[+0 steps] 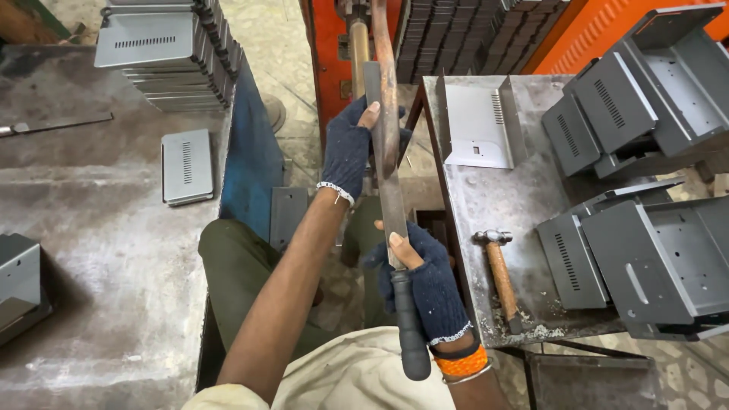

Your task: Performing spot welding on metal enclosure components and using a file to smooth the edges.

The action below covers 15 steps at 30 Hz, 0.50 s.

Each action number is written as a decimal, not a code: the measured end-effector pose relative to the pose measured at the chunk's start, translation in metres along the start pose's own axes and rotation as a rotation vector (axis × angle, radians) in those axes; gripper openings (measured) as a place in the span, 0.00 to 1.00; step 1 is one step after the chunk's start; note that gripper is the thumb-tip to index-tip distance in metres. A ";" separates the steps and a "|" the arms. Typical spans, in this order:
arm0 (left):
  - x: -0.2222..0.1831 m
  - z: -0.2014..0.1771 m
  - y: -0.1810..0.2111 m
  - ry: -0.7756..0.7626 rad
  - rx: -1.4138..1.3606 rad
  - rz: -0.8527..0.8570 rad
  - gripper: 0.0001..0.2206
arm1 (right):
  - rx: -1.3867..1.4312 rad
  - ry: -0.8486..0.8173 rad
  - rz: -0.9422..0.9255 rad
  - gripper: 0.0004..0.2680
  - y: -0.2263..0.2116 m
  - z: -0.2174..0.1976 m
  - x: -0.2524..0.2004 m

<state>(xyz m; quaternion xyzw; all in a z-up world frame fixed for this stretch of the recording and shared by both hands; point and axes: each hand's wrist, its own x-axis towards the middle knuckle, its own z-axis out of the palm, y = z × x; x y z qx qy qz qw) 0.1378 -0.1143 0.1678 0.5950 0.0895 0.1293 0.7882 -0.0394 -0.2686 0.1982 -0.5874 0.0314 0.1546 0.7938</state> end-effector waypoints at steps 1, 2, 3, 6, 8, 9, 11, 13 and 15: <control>-0.001 0.001 0.001 0.016 0.005 0.030 0.19 | 0.024 0.011 -0.001 0.13 0.002 0.001 -0.001; -0.003 0.002 0.003 0.031 0.010 0.059 0.20 | 0.047 0.022 -0.002 0.13 0.003 0.001 -0.001; -0.002 0.003 0.001 0.029 0.009 0.059 0.20 | 0.046 0.024 -0.004 0.13 0.005 0.000 -0.001; -0.003 0.002 0.001 0.022 0.014 0.091 0.20 | 0.082 0.020 -0.021 0.14 0.011 -0.001 -0.001; -0.008 0.003 0.003 0.021 0.065 0.119 0.20 | 0.020 0.076 -0.038 0.12 0.013 -0.001 0.000; -0.008 0.004 0.004 0.021 0.065 0.121 0.20 | 0.020 0.075 -0.040 0.12 0.015 -0.002 0.001; -0.010 0.005 0.004 0.017 0.098 0.169 0.19 | 0.045 0.029 -0.056 0.14 0.019 -0.004 0.002; -0.009 0.004 0.001 0.015 0.099 0.161 0.19 | 0.031 0.027 -0.050 0.14 0.010 0.002 -0.001; -0.007 0.006 0.002 0.014 0.094 0.160 0.19 | 0.013 0.023 -0.050 0.14 0.007 0.002 0.001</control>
